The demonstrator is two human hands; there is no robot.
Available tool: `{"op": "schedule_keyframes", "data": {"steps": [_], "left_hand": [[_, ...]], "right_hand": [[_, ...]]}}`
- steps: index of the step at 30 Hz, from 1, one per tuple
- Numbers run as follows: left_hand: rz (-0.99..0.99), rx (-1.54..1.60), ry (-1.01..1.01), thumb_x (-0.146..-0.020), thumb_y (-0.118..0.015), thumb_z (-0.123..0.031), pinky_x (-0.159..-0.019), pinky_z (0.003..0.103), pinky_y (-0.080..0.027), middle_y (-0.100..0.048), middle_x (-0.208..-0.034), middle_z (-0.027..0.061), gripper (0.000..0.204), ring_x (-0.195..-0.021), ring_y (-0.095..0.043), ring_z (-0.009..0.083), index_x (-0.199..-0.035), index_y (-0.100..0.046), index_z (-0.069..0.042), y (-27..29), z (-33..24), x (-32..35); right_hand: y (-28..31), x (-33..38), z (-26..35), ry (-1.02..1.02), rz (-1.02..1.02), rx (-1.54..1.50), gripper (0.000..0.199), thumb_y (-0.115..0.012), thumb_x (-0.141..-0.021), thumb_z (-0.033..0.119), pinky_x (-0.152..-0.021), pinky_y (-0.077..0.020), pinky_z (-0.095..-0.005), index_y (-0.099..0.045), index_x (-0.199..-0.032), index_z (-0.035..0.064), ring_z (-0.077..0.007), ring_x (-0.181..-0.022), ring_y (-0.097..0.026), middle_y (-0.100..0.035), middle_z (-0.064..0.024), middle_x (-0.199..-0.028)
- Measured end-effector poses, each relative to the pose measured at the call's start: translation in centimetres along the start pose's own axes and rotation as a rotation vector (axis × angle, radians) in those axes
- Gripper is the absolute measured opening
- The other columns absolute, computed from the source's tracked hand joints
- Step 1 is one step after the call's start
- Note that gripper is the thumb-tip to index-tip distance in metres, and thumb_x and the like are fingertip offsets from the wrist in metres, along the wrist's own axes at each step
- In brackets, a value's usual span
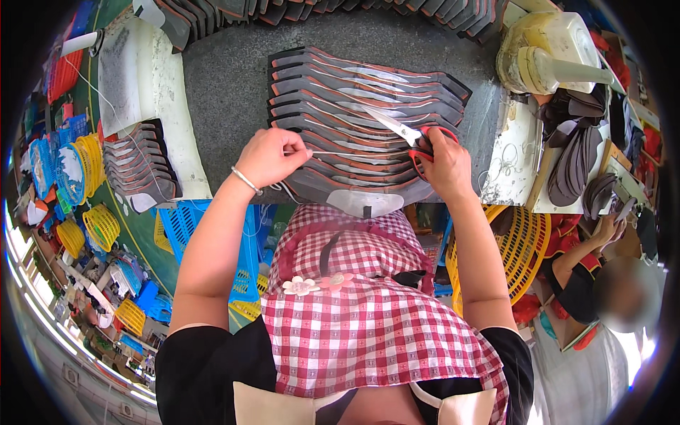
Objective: Trimming excess thread from shoe components using scissors.
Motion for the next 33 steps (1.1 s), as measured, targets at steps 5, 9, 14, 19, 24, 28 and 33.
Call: {"op": "schedule_keyframes", "data": {"steps": [5,9,14,19,24,28,33], "left_hand": [[-0.13,-0.241,-0.017,-0.081,-0.076,-0.029,-0.058,0.032,-0.05,-0.066,-0.063,0.0105,0.028,-0.058,-0.066,0.0219,-0.074,-0.068,-0.003,1.2,-0.6,-1.4],[-0.129,-0.32,0.032,-0.079,-0.073,-0.039,-0.063,0.04,-0.055,-0.069,-0.069,0.0101,0.032,-0.069,-0.069,0.0312,-0.07,-0.068,-0.009,0.8,-0.2,-2.4],[-0.134,-0.443,0.115,-0.08,-0.072,-0.036,-0.064,0.04,-0.055,-0.069,-0.069,0.0105,0.029,-0.069,-0.069,0.0312,-0.072,-0.069,-0.008,1.5,-0.5,-1.8],[-0.121,-0.153,0.019,-0.08,-0.07,-0.017,-0.058,0.029,-0.049,-0.065,-0.064,0.0074,0.016,-0.058,-0.063,0.0144,-0.08,-0.069,-0.002,2.1,0.3,-0.9],[-0.162,-0.118,0.028,-0.082,-0.068,-0.014,-0.059,0.028,-0.049,-0.065,-0.065,0.007,0.013,-0.059,-0.062,0.0134,-0.086,-0.071,-0.002,2.0,1.3,-0.9],[-0.146,0.27,-0.013,-0.089,-0.065,-0.011,-0.066,0.026,-0.051,-0.07,-0.078,0.0042,0.013,-0.07,-0.063,0.0095,-0.09,-0.071,-0.001,0.4,0.5,0.8],[0.087,0.599,-0.141,-0.094,-0.066,-0.015,-0.065,0.022,-0.049,-0.067,-0.079,-0.0001,0.015,-0.071,-0.06,0.0047,-0.093,-0.069,0.0,-6.5,-5.4,2.1]], "right_hand": [[1.1,-0.3,0.9,0.026,-0.024,0.174,0.04,-0.077,-0.069,0.008,-0.066,-0.0521,-0.0434,-0.054,-0.103,0.0085,-0.0326,-0.082,-0.066,-0.064,-0.0082,-0.085],[2.2,-0.2,2.1,0.056,-0.032,0.265,0.039,-0.08,-0.069,0.016,-0.068,-0.053,-0.0407,-0.059,-0.101,0.0088,-0.0294,-0.083,-0.066,-0.064,-0.007,-0.085],[3.0,-1.6,8.1,0.236,-0.015,0.18,0.045,-0.084,-0.066,0.028,-0.07,-0.0536,-0.0375,-0.063,-0.1,0.0093,-0.0264,-0.083,-0.066,-0.064,-0.006,-0.087],[1.6,-3.4,11.0,0.394,0.047,0.309,0.03,-0.077,-0.071,0.027,-0.069,-0.0552,-0.0328,-0.065,-0.091,0.0069,-0.0198,-0.082,-0.066,-0.065,-0.0052,-0.084],[0.0,-4.5,11.3,0.373,0.104,0.462,0.009,-0.067,-0.075,0.015,-0.063,-0.0559,-0.0323,-0.065,-0.079,0.0067,-0.0211,-0.074,-0.07,-0.068,-0.0068,-0.074],[1.0,-3.6,9.0,0.162,0.099,0.078,0.032,-0.08,-0.074,0.028,-0.063,-0.0533,-0.0327,-0.066,-0.09,0.0053,-0.0231,-0.071,-0.068,-0.068,-0.0092,-0.076],[-1.2,-0.1,6.5,-0.314,0.338,-1.014,0.027,-0.082,-0.079,0.013,-0.063,-0.0449,-0.0237,-0.062,-0.093,0.0018,-0.0046,-0.068,-0.05,-0.06,0.0013,-0.074]]}}
Point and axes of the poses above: each hand's wrist, its own x-axis away from the middle knuckle, its own y-axis out of the back of the hand, z = x × y, the point moved 4 cm from there along -x, towards the middle knuckle
